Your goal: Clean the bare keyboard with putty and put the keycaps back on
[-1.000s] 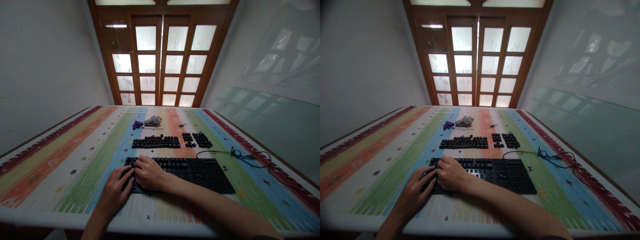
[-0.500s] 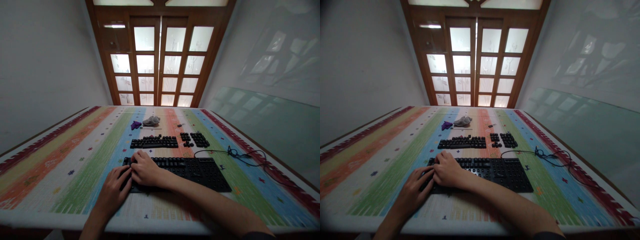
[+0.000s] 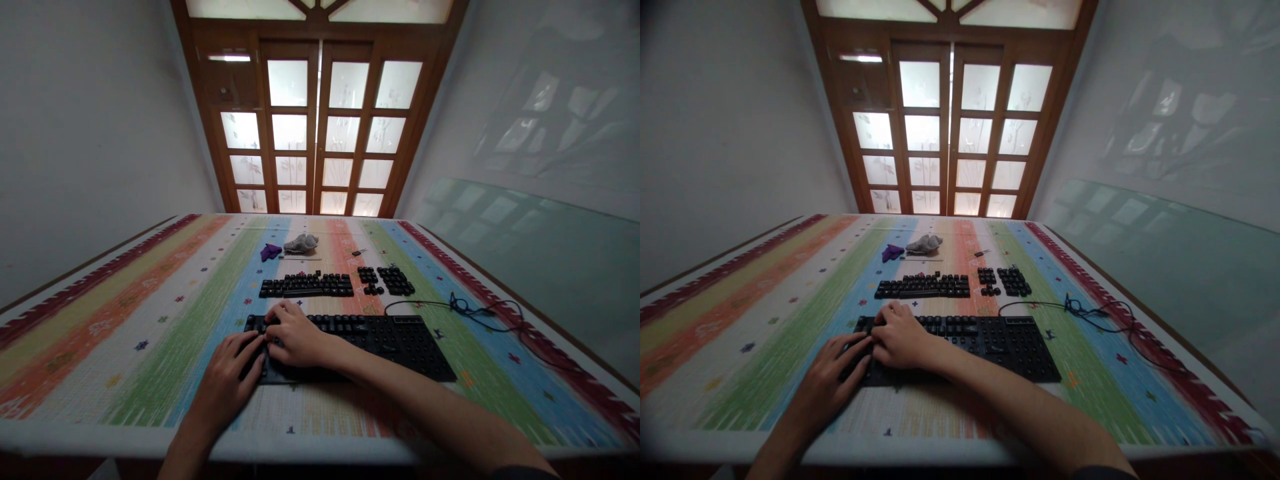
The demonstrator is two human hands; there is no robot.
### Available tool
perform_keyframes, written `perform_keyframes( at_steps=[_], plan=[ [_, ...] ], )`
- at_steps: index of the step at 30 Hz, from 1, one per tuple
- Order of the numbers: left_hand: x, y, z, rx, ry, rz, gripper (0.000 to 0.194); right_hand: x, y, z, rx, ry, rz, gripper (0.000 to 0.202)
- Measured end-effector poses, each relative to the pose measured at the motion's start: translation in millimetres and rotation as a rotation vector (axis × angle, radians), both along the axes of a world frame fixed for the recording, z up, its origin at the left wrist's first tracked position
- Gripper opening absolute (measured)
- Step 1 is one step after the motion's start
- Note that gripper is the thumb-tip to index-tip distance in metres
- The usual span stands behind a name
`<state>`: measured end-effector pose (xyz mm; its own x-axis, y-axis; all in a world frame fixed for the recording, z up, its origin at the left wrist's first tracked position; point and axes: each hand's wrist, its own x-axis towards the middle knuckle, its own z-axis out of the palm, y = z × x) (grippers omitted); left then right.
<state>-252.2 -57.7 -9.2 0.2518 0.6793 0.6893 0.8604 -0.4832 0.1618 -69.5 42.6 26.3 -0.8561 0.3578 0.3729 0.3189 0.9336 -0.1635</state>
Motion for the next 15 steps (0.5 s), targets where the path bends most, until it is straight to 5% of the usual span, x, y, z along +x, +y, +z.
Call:
perform_keyframes(
  at_steps=[15],
  plan=[
    [-0.5, 0.0, -1.1, -0.005, 0.016, -0.008, 0.03, 8.7, 9.6, -8.5, -0.211, 0.068, -0.021, 0.008]
  ],
)
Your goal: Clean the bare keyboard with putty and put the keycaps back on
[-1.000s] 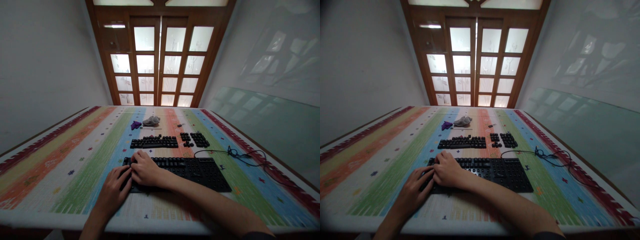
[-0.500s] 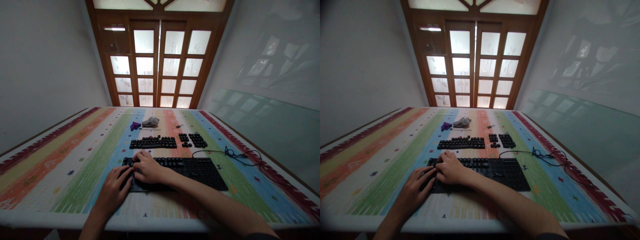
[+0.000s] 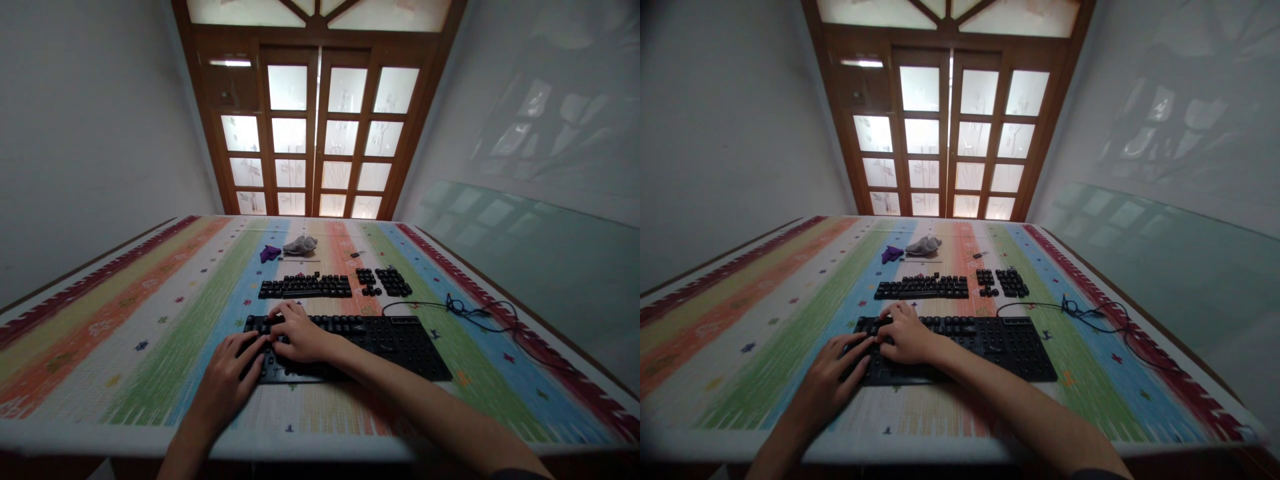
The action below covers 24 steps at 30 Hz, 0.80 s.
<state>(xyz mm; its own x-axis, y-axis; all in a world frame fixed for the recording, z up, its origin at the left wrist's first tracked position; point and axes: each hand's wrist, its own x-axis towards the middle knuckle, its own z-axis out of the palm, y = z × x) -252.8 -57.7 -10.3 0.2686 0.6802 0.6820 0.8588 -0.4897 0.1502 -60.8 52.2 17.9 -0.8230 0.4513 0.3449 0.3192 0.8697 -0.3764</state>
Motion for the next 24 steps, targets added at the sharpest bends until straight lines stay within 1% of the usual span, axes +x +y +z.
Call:
perform_keyframes(
  at_steps=[4, 7, 9, 12, 15, 17, 20, 24],
  plan=[
    [-0.2, 0.2, -1.3, 0.008, -0.003, 0.001, 0.03, 1.0, 4.2, 6.0, -0.009, -0.032, 0.024, 0.01],
    [-0.3, 0.3, -2.7, 0.011, -0.017, 0.009, 0.029, -0.9, 20.5, 15.8, -0.041, -0.012, 0.054, 0.009],
    [-0.2, 0.2, -3.4, 0.007, -0.016, 0.01, 0.029, -2.6, 38.4, 21.8, -0.034, 0.002, -0.025, 0.009],
    [0.0, 0.1, -3.6, 0.001, -0.01, 0.009, 0.029, -4.5, 71.3, 26.9, 0.02, -0.037, -0.229, 0.013],
    [-0.3, 0.0, -3.3, -0.002, -0.011, 0.01, 0.03, -5.5, 102.2, 27.4, 0.024, -0.073, -0.319, 0.017],
    [-0.7, -0.3, -3.1, -0.007, -0.01, 0.013, 0.03, -7.1, 117.5, 26.0, 0.019, -0.1, -0.366, 0.019],
    [-1.0, -0.8, -2.8, -0.021, -0.013, 0.019, 0.03, -12.8, 131.0, 22.7, 0.009, -0.138, -0.424, 0.021],
    [-0.3, -1.2, -2.2, -0.037, -0.026, 0.02, 0.03, -23.6, 137.4, 18.8, -0.01, -0.187, -0.459, 0.019]
  ],
)
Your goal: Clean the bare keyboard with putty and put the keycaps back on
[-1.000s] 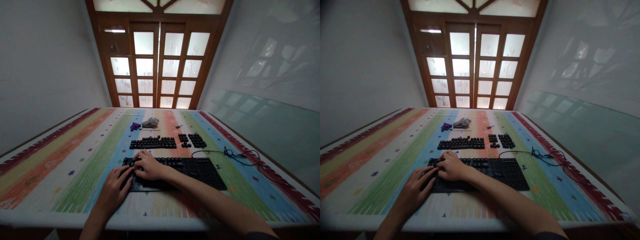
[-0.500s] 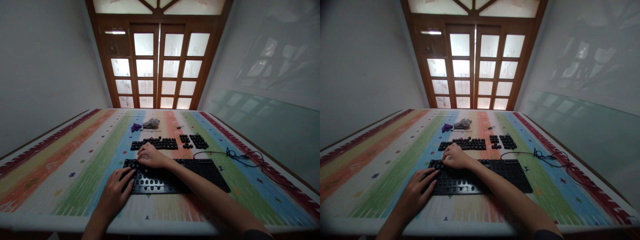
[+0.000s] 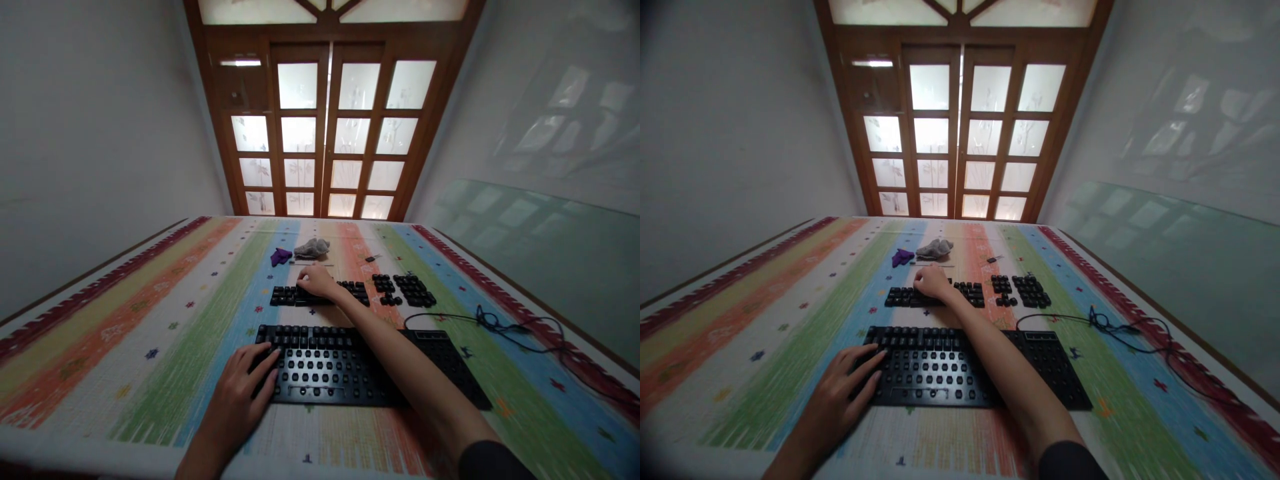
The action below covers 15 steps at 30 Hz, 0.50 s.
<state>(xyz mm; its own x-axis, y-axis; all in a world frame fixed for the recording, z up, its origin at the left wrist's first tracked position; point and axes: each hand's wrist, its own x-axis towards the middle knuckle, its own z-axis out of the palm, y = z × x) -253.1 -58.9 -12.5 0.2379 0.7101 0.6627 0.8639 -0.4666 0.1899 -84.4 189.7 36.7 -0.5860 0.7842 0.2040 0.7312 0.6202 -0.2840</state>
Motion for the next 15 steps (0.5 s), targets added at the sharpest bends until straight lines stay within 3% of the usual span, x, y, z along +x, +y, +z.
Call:
perform_keyframes(
  at_steps=[8, 15],
  plan=[
    [1.2, -0.5, 0.6, -0.005, 0.008, 0.001, 0.029, -10.0, 1.8, -1.6, -0.037, -0.001, -0.022, 0.013],
    [2.0, -0.5, 0.0, -0.001, 0.004, 0.008, 0.03, -7.4, -5.1, 6.5, -0.006, 0.147, -0.005, 0.01]
  ],
)
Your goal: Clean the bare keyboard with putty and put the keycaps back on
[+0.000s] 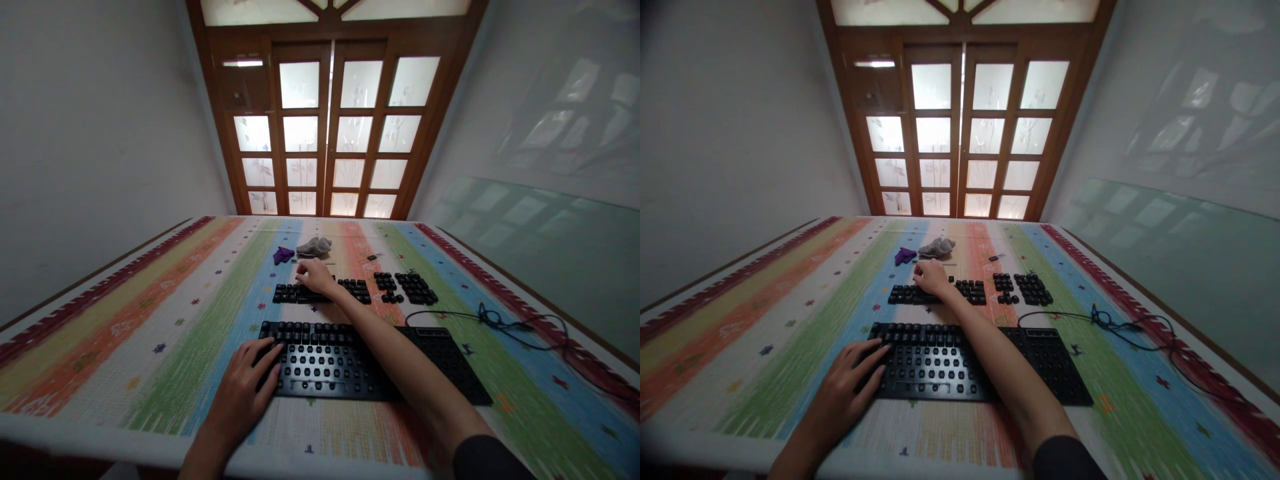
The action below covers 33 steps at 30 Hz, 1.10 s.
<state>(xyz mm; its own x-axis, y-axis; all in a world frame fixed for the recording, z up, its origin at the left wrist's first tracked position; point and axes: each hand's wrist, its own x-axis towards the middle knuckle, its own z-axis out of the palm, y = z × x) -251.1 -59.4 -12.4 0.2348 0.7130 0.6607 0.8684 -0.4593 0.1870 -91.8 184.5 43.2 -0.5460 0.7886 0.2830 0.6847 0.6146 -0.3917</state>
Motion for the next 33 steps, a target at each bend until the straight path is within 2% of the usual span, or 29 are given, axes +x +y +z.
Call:
perform_keyframes(
  at_steps=[3, 6, 10, 14, 20, 28, 31, 33],
  plan=[
    [-0.3, -0.2, -0.5, 0.001, 0.004, 0.0, 0.029, 7.6, -17.0, 6.3, 0.022, 0.077, 0.059, 0.008],
    [-0.6, 0.0, -0.5, 0.003, -0.001, -0.001, 0.029, 20.9, -48.0, 7.7, 0.028, 0.125, 0.145, 0.006],
    [-0.9, 1.2, 1.0, 0.024, -0.003, -0.012, 0.029, 39.1, -97.6, -2.3, 0.039, 0.317, 0.377, 0.007],
    [-0.4, 2.8, 3.5, 0.031, 0.004, -0.012, 0.028, 46.8, -130.1, -16.2, 0.118, 0.305, 0.504, 0.011],
    [6.3, 4.1, 6.1, 0.033, 0.02, -0.004, 0.026, 44.0, -139.8, -27.8, 0.224, 0.216, 0.475, 0.013],
    [12.9, 6.5, 6.5, 0.029, 0.024, 0.029, 0.026, 40.9, -145.9, -28.9, 0.285, 0.177, 0.45, 0.005],
    [14.8, 7.7, 6.1, 0.026, 0.021, 0.026, 0.025, 38.8, -147.0, -31.0, 0.342, 0.136, 0.419, 0.001],
    [16.6, 8.1, 5.2, 0.033, 0.017, 0.022, 0.025, 37.5, -147.2, -32.4, 0.41, 0.072, 0.394, 0.006]
  ],
)
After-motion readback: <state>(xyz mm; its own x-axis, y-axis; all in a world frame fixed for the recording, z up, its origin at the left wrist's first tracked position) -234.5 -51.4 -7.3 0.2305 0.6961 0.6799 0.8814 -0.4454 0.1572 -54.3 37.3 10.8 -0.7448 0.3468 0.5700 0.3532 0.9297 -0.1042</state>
